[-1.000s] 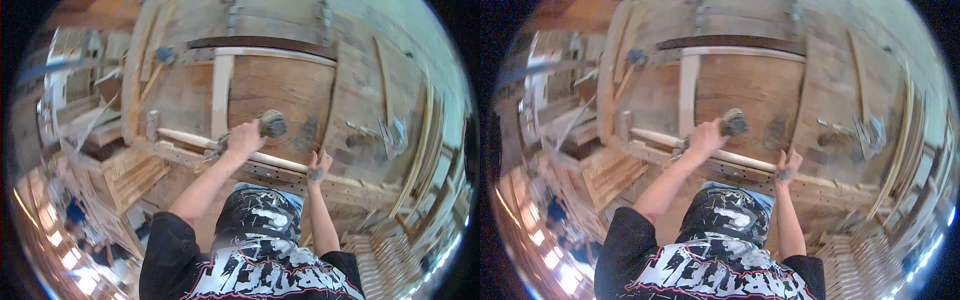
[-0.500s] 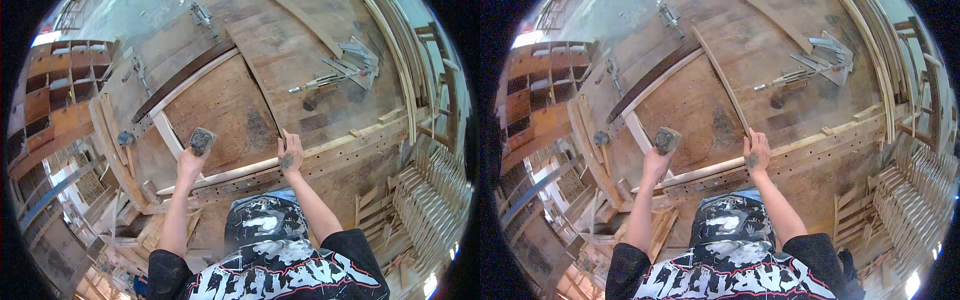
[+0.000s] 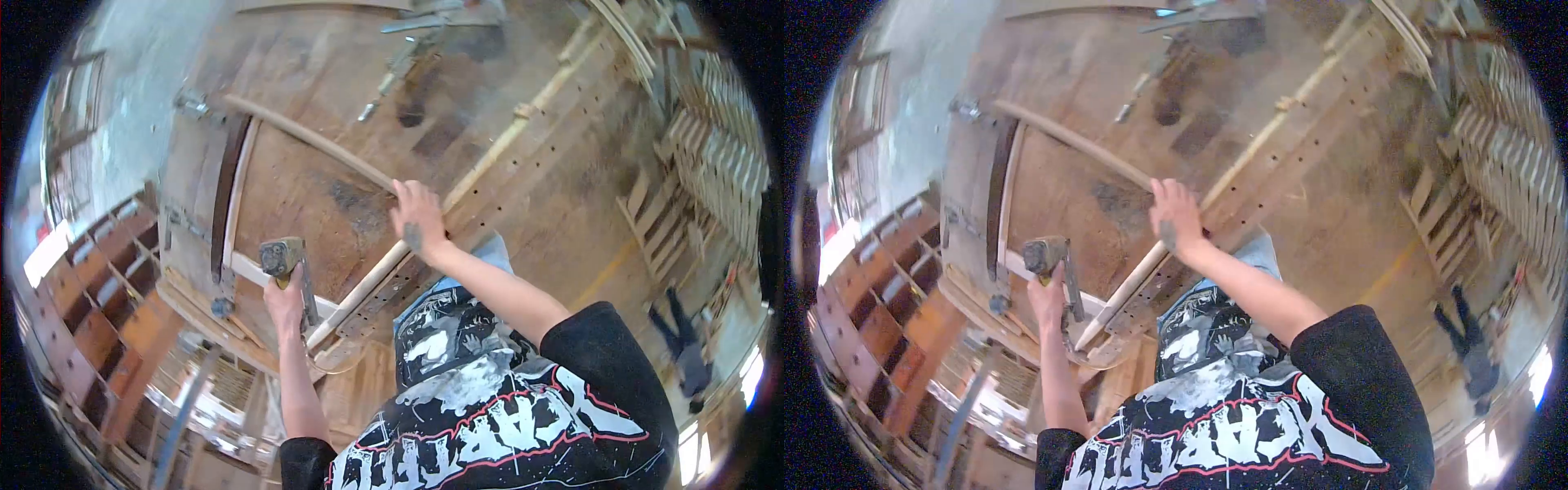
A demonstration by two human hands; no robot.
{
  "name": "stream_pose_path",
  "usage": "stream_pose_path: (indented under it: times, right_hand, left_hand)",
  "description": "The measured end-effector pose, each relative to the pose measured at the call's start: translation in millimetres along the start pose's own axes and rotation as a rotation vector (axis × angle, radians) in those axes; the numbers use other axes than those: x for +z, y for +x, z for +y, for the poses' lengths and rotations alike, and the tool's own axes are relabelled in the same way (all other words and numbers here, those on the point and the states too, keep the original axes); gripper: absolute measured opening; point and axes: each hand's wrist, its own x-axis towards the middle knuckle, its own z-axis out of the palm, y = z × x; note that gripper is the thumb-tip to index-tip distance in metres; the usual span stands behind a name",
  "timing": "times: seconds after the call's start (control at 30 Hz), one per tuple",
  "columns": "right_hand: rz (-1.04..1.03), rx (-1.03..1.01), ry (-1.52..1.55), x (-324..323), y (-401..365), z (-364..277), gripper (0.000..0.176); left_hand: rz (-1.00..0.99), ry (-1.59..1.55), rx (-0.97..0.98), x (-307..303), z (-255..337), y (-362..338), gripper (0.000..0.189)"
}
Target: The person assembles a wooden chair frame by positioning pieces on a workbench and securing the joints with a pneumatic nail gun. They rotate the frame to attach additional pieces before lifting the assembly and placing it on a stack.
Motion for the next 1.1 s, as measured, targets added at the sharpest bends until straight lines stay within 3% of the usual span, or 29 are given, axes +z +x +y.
stream_pose_path:
  times: [0.07, 0.17, 0.3, 0.43, 0.67, 0.87, 1.1]
  right_hand:
    - [-0.001, 0.054, 0.057, -7, -11, -29, 0.079]
    - [0.023, 0.062, 0.056, -8, -21, -46, 0.080]
    - [0.068, 0.012, -0.009, 23, -28, -33, 0.057]
    - [-0.116, 0.041, -0.081, 18, -28, -42, 0.059]
    - [-0.234, 0.046, -0.147, 14, -30, -48, 0.065]
    - [-0.356, 0.019, -0.097, -1, -28, -43, 0.069]
    - [-0.324, 0.014, -0.139, -5, -27, -40, 0.068]
  left_hand:
    - [-0.119, -0.011, -0.034, -10, 51, 6, 0.038]
    - [-0.283, 0.117, 0.113, -4, 134, 16, 0.034]
    - [-0.577, 0.339, 0.289, 34, 257, 15, 0.036]
    - [-0.883, 0.552, 0.318, 98, 328, 13, 0.043]
    - [-1.163, 1.049, 0.200, 179, 354, 21, 0.053]
    - [-1.207, 1.026, 0.067, 202, 359, 25, 0.067]
    - [-1.224, 1.084, 0.121, 209, 361, 15, 0.066]
